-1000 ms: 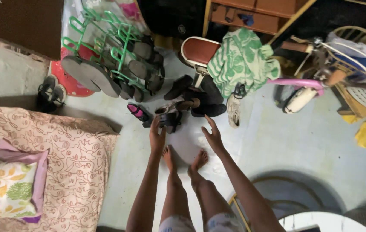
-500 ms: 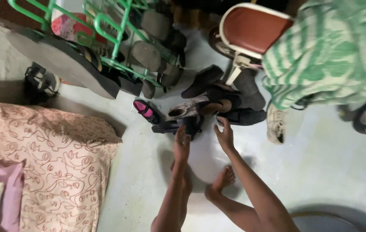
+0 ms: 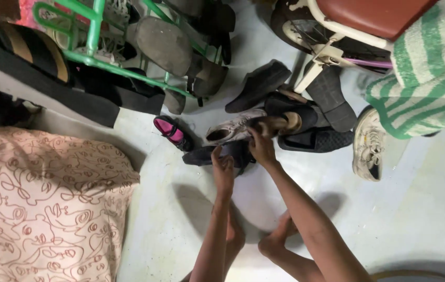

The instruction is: Organizing various shoes and sandals and placing them into a green shoe rack.

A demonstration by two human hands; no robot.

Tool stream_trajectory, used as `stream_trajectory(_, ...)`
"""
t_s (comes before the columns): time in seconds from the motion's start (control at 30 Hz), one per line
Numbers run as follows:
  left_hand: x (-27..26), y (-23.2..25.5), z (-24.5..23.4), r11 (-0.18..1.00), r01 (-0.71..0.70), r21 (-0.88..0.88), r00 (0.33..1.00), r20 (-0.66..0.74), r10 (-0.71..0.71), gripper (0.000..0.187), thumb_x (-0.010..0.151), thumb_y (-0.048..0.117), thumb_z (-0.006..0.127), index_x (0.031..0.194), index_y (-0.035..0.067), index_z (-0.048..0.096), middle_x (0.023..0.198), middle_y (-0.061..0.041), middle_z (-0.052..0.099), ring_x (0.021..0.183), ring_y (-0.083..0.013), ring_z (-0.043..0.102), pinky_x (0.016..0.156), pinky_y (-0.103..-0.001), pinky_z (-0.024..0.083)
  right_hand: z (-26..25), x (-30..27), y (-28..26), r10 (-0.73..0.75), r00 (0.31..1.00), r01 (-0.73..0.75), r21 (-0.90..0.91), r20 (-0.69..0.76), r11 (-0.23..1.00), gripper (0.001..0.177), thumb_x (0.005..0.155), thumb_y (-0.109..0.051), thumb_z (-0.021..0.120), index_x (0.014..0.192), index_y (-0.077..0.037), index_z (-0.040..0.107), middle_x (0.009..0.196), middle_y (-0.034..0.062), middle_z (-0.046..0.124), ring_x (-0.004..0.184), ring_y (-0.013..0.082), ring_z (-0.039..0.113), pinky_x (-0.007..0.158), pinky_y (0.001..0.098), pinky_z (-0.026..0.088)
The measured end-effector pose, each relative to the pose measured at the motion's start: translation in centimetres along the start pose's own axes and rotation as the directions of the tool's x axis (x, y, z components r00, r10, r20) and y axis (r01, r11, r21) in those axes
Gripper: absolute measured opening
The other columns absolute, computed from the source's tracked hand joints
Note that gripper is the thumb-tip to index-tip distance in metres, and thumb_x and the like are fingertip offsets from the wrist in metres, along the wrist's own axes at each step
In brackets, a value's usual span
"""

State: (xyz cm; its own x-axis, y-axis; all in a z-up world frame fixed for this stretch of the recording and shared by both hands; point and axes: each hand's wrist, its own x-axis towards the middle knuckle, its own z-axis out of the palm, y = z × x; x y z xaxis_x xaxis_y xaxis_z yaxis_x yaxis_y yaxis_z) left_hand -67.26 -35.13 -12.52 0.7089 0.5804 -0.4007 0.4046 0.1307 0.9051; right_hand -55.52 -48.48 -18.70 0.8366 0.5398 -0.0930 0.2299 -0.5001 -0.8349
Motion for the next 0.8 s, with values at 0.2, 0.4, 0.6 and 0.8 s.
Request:
stream_trajectory(0.2, 0.0, -1.9, -1.2, 0.992, -0.007, 0.128, 0.998, 0.057, 0.000, 0.052, 0.099, 0.001, 0.059, 0.149, 0.008, 0.048, 0.128, -0.014, 0.063, 0.105, -0.0188, 0.064, 0.092, -0.032, 0.054, 1.8, 0.6, 1.5, 0.150, 0.988, -0.133, -0.303, 0.033, 0.944, 0.045, 0.081, -0.009, 0.076, 0.125, -0.017, 0.066, 0.153, 0.0221, 0.039, 0.125, 0.0459, 0.052, 0.101, 0.0535, 0.047)
stream_trajectory(0.4, -1.8, -3.3, -1.7, 0.992, 0.011, 0.124, 1.000, -0.002, -0.011, 0.046, 0.097, 0.000, 0.064, 0.141, 0.005, 0.052, 0.136, -0.010, 0.061, 0.106, -0.0174, 0.064, 0.088, -0.028, 0.053, 1.9, 0.0, 1.5, 0.093, 0.971, -0.144, -0.234, -0.218, 0.961, 0.052, 0.079, 0.007, 0.069, 0.129, -0.009, 0.067, 0.150, 0.0256, 0.044, 0.127, 0.0476, 0.053, 0.105, 0.0515, 0.048)
stream_trajectory(0.6, -2.2, -6.6, -2.5, 0.993, 0.114, -0.025, 0.993, 0.028, -0.113, 0.044, 0.093, -0.002, 0.061, 0.136, 0.006, 0.056, 0.135, -0.009, 0.061, 0.106, -0.0193, 0.066, 0.084, -0.030, 0.056, 0.5, 2.2, 3.7, 0.037, 0.992, -0.045, -0.068, -0.121, 0.997, 0.049, 0.067, 0.012, 0.072, 0.112, -0.008, 0.069, 0.141, 0.0211, 0.052, 0.125, 0.0456, 0.052, 0.100, 0.0476, 0.044)
stream_trajectory(0.8, -2.2, -3.6, -5.3, 0.999, -0.044, -0.004, 0.997, 0.062, 0.045, 0.037, 0.093, -0.007, 0.059, 0.128, 0.002, 0.062, 0.129, -0.010, 0.067, 0.117, -0.0188, 0.066, 0.094, -0.032, 0.055, -4.4, 2.2, -5.2, 0.081, 0.993, -0.089, -0.095, -0.088, 0.992, 0.049, 0.075, 0.017, 0.058, 0.108, -0.014, 0.076, 0.100, 0.0094, 0.073, 0.099, 0.0305, 0.068, 0.082, 0.0401, 0.052)
